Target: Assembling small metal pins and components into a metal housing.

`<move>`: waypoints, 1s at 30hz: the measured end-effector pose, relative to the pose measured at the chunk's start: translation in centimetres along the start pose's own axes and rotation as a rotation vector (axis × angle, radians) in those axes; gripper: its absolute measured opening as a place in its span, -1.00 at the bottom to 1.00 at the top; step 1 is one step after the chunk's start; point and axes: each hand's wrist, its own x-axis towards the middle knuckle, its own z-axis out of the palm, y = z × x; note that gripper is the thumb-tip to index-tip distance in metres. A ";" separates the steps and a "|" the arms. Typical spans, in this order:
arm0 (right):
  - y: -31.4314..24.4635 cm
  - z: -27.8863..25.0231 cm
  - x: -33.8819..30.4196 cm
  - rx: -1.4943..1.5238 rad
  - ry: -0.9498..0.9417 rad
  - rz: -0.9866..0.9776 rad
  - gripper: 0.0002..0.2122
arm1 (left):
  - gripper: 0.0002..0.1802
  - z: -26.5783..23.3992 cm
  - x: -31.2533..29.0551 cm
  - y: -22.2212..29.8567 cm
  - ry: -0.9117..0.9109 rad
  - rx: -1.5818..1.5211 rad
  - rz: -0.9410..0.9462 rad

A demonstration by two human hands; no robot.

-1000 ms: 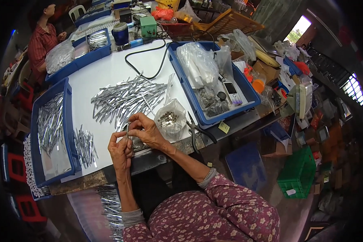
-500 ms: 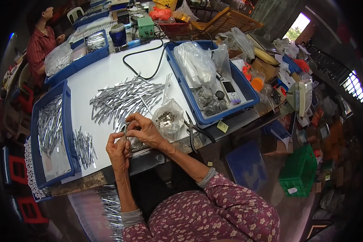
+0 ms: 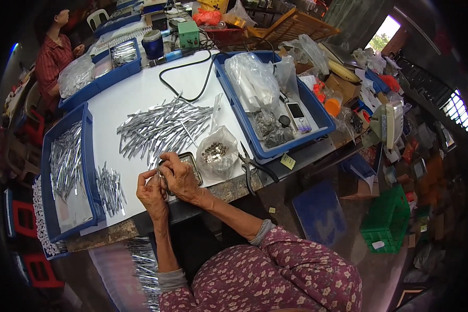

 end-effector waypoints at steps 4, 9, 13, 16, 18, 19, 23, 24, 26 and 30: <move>-0.1 0.4 -0.3 0.000 -0.020 -0.003 -0.78 | -0.88 -0.4 0.0 0.0 -0.005 -0.062 0.004; -0.1 0.6 -0.3 -0.007 0.000 -0.056 -0.78 | -0.88 -0.2 0.1 0.3 -0.041 -0.126 -0.010; 0.2 1.2 -0.2 -0.029 0.044 -0.039 -0.79 | -0.88 -0.5 0.1 0.0 -0.068 -0.192 -0.052; 0.0 1.2 -0.1 -0.008 0.052 -0.023 -0.80 | -0.88 -0.6 0.1 0.0 -0.058 -0.212 -0.059; -0.3 0.8 -0.3 0.021 -0.021 -0.031 -0.80 | -0.87 -0.7 0.0 0.2 -0.071 -0.230 -0.054; -0.2 0.6 -0.2 0.020 -0.020 -0.030 -0.80 | -0.86 -0.8 0.0 0.2 -0.083 -0.247 -0.049; -0.5 0.2 0.6 0.189 -0.091 0.166 -0.79 | -0.84 -0.5 0.0 0.6 -0.097 -0.248 -0.076; -0.8 0.1 0.5 0.201 -0.095 0.171 -0.79 | -0.83 -0.5 0.1 0.5 -0.086 -0.257 -0.078; -0.8 0.2 0.3 0.213 -0.098 0.174 -0.78 | -0.83 -0.8 0.2 0.2 -0.076 -0.267 -0.080; 0.2 0.1 0.7 0.363 -0.146 0.273 -0.76 | -0.82 -0.7 0.2 0.4 -0.075 -0.294 -0.076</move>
